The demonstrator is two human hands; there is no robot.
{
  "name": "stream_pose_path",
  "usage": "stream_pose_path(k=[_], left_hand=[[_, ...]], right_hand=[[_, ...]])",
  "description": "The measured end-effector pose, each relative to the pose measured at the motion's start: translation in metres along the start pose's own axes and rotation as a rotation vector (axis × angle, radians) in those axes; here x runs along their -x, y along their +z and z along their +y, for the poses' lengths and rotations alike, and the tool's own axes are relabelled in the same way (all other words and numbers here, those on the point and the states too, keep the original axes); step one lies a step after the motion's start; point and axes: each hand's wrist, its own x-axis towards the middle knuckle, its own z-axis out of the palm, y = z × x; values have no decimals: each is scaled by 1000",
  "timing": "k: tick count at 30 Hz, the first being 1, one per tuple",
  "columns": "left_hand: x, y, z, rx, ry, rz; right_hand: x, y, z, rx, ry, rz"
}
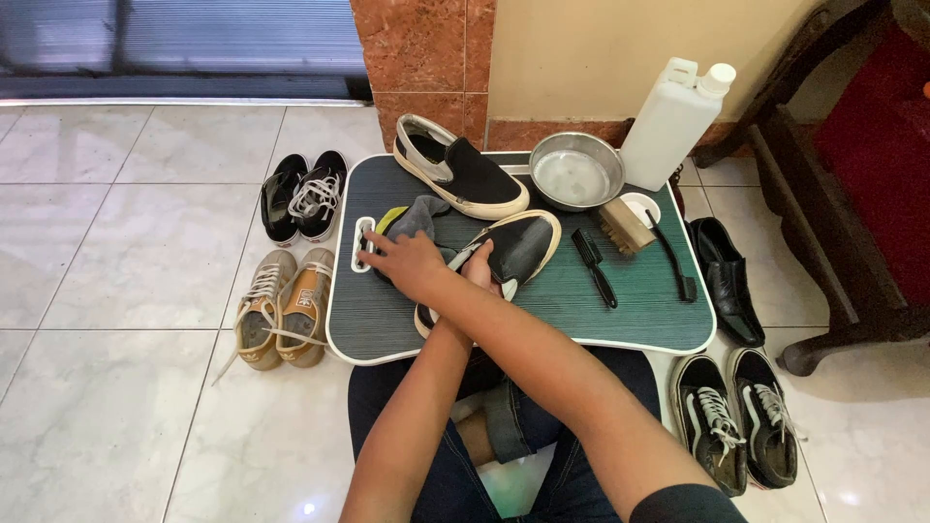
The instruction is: Cleaning the upper and sole of a shoe using a brush, cloth, and cleaning solution.
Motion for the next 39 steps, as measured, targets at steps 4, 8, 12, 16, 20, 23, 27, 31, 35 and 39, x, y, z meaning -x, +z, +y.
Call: stream_pose_path(k=[4, 8, 12, 16, 20, 23, 27, 31, 35, 39], left_hand=[[-2, -2, 8, -36, -8, -8], [7, 3, 7, -80, -24, -24], [0, -1, 5, -58, -29, -20], [11, -2, 14, -96, -64, -72], [34, 2, 25, -141, -117, -138], [51, 8, 37, -174, -149, -193], [64, 12, 48, -224, -188, -259], [30, 0, 35, -204, -172, -191], [32, 2, 36, -200, -202, -189], [34, 3, 37, -199, -240, -187]], right_hand=[[-29, 47, 14, 52, 49, -39], [-43, 76, 14, 107, 37, 115], [-22, 50, 8, 114, 77, 369], [10, -7, 16, 78, 67, 640], [36, -50, 50, -355, 166, 535], [62, -96, 71, -630, 281, 785], [104, -166, 85, -1038, 281, 1200], [146, -182, 125, -1149, 281, 1304], [236, -194, 154, -1665, 1017, 1012], [331, -124, 203, -1323, 859, 1085]])
